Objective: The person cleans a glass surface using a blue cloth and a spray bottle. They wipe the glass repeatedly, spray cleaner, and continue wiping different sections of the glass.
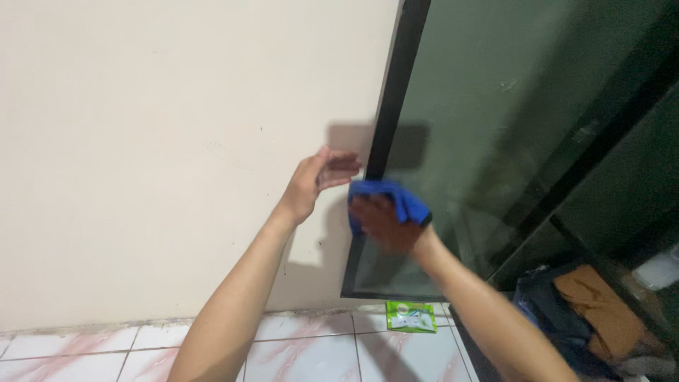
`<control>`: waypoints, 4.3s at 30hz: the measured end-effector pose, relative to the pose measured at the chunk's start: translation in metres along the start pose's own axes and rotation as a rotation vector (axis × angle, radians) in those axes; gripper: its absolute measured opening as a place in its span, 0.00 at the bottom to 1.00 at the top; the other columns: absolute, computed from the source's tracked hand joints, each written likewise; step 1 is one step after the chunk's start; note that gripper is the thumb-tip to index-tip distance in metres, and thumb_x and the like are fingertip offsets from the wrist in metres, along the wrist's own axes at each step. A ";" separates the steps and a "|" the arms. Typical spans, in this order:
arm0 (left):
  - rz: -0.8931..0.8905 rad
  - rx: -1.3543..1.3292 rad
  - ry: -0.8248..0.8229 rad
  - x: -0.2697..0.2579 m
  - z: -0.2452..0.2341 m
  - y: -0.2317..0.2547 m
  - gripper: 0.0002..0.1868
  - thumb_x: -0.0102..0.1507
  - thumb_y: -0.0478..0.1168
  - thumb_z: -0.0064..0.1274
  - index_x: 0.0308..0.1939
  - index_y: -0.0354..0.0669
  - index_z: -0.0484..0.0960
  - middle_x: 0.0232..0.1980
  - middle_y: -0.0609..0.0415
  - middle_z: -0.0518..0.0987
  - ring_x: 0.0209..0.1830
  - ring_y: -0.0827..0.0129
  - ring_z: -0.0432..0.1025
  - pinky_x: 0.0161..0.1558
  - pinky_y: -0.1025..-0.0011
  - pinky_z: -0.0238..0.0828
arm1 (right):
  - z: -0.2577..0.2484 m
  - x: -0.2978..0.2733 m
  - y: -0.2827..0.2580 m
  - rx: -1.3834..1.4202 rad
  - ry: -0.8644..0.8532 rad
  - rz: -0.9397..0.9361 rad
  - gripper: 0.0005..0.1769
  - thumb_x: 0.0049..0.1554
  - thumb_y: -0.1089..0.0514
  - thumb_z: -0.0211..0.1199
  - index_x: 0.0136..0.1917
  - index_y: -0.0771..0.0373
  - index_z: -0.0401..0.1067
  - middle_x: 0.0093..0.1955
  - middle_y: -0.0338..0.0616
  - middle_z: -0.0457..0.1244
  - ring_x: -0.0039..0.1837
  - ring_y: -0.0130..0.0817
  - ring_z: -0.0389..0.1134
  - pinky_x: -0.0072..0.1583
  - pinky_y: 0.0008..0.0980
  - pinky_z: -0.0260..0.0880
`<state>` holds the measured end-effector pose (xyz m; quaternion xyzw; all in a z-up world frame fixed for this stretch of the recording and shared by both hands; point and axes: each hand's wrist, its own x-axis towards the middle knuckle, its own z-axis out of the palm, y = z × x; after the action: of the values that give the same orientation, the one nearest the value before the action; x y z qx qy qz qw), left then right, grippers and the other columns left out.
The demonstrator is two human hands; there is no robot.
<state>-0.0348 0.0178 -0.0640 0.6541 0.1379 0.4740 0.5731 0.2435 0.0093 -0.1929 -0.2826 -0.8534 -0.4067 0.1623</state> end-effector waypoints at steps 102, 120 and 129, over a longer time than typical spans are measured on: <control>0.505 0.704 0.339 0.006 0.088 0.007 0.33 0.59 0.24 0.49 0.72 0.35 0.71 0.59 0.46 0.75 0.51 0.68 0.73 0.48 0.74 0.77 | -0.086 -0.125 0.070 -0.203 0.375 1.123 0.46 0.68 0.44 0.41 0.84 0.74 0.28 0.87 0.69 0.27 0.88 0.66 0.26 0.84 0.61 0.24; 0.375 0.673 0.338 0.009 0.090 0.034 0.28 0.60 0.28 0.50 0.66 0.37 0.76 0.56 0.49 0.76 0.52 0.65 0.78 0.48 0.74 0.78 | -0.210 -0.045 0.231 -0.328 0.400 0.916 0.46 0.76 0.36 0.40 0.86 0.70 0.27 0.89 0.61 0.25 0.89 0.57 0.26 0.85 0.56 0.27; 0.340 0.657 0.325 0.011 0.093 0.060 0.25 0.60 0.29 0.49 0.63 0.37 0.77 0.56 0.48 0.78 0.53 0.66 0.77 0.41 0.73 0.77 | -0.230 -0.013 0.277 -0.455 0.410 1.005 0.51 0.72 0.31 0.44 0.85 0.70 0.27 0.88 0.59 0.25 0.89 0.53 0.25 0.86 0.55 0.23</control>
<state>0.0214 -0.0502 0.0034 0.7326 0.2608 0.5898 0.2177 0.4349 -0.0344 0.1092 -0.5960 -0.4571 -0.4992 0.4320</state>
